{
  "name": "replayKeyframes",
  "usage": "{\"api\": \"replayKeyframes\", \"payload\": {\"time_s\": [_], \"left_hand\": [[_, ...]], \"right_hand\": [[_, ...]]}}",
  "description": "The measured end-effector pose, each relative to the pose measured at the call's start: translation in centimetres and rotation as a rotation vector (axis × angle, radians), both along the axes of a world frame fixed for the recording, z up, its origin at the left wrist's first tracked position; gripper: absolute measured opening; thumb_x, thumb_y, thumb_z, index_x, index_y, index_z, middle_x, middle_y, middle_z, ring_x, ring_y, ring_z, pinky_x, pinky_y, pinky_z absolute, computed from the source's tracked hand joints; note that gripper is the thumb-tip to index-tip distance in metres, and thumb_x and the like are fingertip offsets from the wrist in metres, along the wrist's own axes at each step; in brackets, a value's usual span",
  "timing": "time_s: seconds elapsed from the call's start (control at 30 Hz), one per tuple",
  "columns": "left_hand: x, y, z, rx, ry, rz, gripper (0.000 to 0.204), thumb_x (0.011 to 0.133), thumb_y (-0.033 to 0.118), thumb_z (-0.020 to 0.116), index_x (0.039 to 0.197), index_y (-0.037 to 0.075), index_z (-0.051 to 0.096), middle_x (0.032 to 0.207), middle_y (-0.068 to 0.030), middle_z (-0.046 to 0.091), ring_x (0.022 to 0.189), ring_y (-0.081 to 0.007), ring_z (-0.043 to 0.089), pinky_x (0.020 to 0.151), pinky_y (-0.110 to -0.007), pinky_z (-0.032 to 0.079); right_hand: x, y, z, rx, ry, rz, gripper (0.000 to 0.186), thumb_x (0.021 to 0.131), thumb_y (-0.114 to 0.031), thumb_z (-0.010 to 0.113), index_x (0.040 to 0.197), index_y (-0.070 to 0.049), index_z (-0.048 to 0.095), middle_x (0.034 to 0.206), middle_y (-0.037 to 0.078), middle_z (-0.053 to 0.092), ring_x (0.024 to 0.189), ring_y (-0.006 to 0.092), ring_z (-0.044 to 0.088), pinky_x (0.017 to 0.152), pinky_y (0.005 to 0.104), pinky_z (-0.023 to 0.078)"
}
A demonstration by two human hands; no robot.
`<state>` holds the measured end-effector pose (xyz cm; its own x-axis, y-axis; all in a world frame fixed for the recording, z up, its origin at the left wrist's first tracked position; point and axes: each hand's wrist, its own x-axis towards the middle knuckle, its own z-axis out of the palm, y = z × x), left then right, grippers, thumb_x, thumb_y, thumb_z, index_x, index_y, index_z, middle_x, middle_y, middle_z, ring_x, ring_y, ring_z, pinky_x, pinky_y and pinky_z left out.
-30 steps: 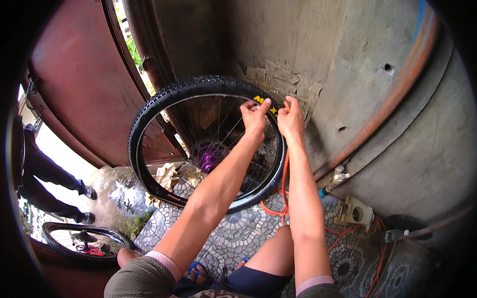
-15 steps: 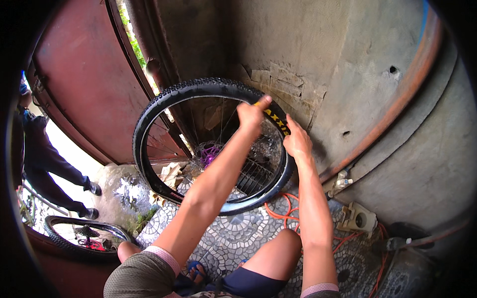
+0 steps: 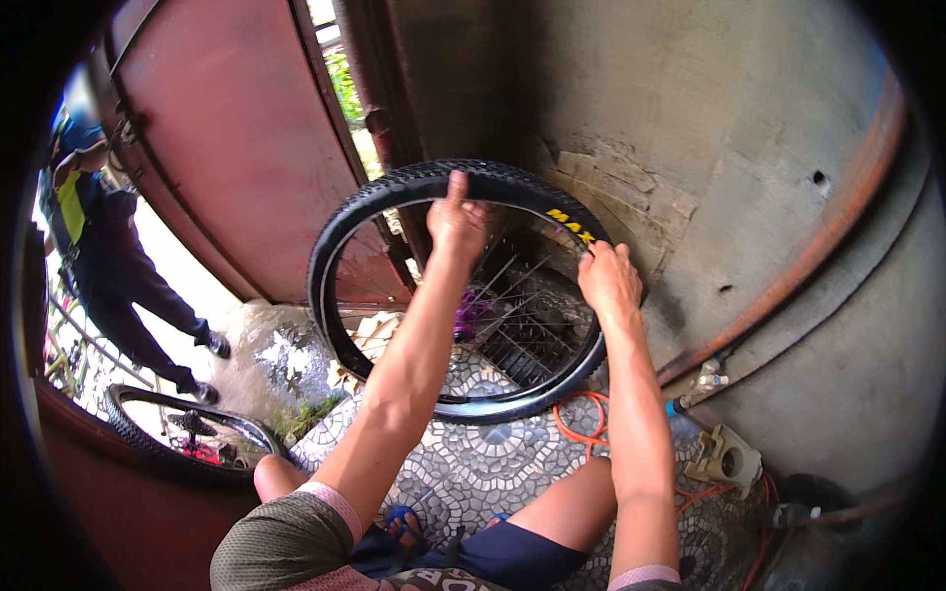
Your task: The person sits on the floor and uses a red air hose to inflate a bicycle tire mounted on a wheel. They repeatedly attach and detach the hose from the valve, checking the tire pressure and adjusting the fit of the tire on the rim.
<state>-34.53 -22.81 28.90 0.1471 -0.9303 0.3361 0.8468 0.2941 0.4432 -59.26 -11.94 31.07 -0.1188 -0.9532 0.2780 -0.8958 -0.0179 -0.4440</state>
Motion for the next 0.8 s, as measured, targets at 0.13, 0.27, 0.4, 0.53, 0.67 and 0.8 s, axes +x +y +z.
{"api": "replayKeyframes", "payload": {"time_s": [0.13,0.27,0.4,0.53,0.67,0.8], "left_hand": [[-6.7,3.6,-2.2,0.246,-0.366,-0.026,0.015,0.101,0.015,0.066,0.095,0.002,0.066,0.09,-0.0097,0.07,0.083,-0.023,0.069,0.078,-0.035,0.058],[-2.3,2.1,2.3,0.275,-0.129,0.108,0.017,0.099,0.016,0.07,0.1,0.0,0.063,0.097,-0.0132,0.071,0.091,-0.0264,0.071,0.083,-0.038,0.061],[-3.0,2.3,2.5,0.37,0.01,0.152,0.026,0.093,0.017,0.079,0.104,0.009,0.056,0.097,-0.0076,0.064,0.096,-0.0276,0.067,0.086,-0.048,0.061],[-5.9,2.5,2.8,0.483,0.1,0.25,0.028,0.097,0.011,0.073,0.113,0.008,0.05,0.104,-0.0082,0.062,0.099,-0.0242,0.063,0.084,-0.046,0.059],[-6.3,2.4,0.6,0.393,-0.194,0.095,0.012,0.101,0.012,0.066,0.102,0.006,0.056,0.095,-0.0072,0.062,0.086,-0.0186,0.061,0.073,-0.039,0.059],[-7.1,3.0,-0.3,0.307,-0.202,0.02,0.014,0.102,0.011,0.064,0.093,0.003,0.057,0.08,-0.0055,0.06,0.066,-0.0153,0.058,0.059,-0.031,0.055]], "right_hand": [[6.9,-0.6,2.6,-0.232,-0.116,0.255,0.044,0.104,-0.035,0.046,0.098,0.0,0.072,0.098,0.032,0.07,0.098,0.0497,0.067,0.089,0.057,0.053],[7.9,-2.2,2.7,-0.251,-0.225,0.254,0.033,0.101,-0.031,0.052,0.107,-0.003,0.069,0.099,0.031,0.071,0.098,0.0493,0.068,0.087,0.0565,0.053],[8.5,-2.9,3.4,-0.259,-0.439,0.288,0.024,0.1,-0.023,0.062,0.112,-0.003,0.064,0.085,0.02,0.072,0.079,0.0334,0.071,0.074,0.0437,0.054],[8.4,-2.7,4.0,-0.127,-0.54,0.269,0.021,0.1,-0.021,0.063,0.109,-0.002,0.066,0.074,0.009,0.071,0.066,0.0143,0.067,0.066,0.0324,0.052],[8.0,-3.0,2.4,-0.126,-0.699,0.321,0.018,0.1,-0.017,0.064,0.104,0.001,0.066,0.079,0.008,0.073,0.069,0.0135,0.069,0.065,0.0309,0.053],[7.2,-2.8,0.9,-0.134,-0.71,0.308,0.019,0.099,-0.017,0.064,0.106,0.001,0.066,0.078,0.009,0.073,0.068,0.0137,0.069,0.064,0.0314,0.053]]}}
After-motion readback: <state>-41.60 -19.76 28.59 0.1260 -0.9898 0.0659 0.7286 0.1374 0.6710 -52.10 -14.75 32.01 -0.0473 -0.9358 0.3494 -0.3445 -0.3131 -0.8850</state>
